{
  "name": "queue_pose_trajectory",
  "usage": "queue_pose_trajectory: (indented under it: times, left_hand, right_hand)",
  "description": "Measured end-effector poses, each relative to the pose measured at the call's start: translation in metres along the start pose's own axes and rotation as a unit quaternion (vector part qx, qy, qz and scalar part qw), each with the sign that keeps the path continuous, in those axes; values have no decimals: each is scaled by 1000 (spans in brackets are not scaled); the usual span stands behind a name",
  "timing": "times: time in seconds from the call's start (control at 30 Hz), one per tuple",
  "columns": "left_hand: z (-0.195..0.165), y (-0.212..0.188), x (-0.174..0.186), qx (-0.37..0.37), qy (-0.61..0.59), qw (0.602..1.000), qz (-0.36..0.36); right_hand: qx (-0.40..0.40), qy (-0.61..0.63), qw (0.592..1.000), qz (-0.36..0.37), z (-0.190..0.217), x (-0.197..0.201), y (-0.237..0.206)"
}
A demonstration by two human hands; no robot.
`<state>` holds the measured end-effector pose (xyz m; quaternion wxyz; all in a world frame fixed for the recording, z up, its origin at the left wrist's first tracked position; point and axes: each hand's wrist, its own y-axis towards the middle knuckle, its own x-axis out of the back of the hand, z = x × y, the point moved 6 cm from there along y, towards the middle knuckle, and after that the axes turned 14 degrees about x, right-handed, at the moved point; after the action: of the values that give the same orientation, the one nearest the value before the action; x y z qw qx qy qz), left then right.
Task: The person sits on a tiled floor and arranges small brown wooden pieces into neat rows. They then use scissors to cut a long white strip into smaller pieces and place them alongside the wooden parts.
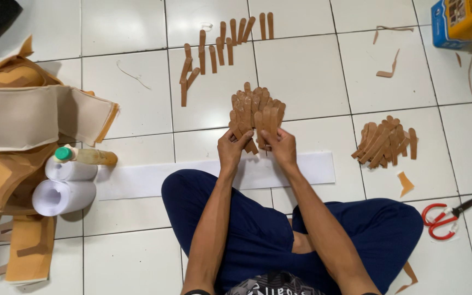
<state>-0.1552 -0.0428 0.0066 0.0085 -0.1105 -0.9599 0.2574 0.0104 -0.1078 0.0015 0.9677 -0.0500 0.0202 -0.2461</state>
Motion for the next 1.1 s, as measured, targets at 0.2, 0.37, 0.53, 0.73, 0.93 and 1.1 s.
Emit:
queue_pose_trajectory:
  times: [0.2, 0.37, 0.53, 0.73, 0.93, 1.1]
  left_hand:
    - [15, 21, 1, 81, -84, 993, 32]
    - [25, 20, -29, 74, -78, 978, 180]
    - [38, 15, -46, 45, -17, 974, 223]
    - [42, 10, -49, 30, 43, 982, 181]
    - [46, -2, -63, 70, 78, 981, 166]
    - [51, 3, -74, 51, 19, 972, 230]
  right_hand:
    - [68, -323, 940, -86, 13, 32, 20]
    - [63, -99, 993, 17, -5, 28, -15]
    - [-8, -18, 1000, 13, -15, 35, -40]
    - [-33, 33, 990, -131, -8, 132, -70]
    - [53, -205, 927, -310, 29, 287, -82]
    - [-98, -235, 891, -375, -12, 324, -112]
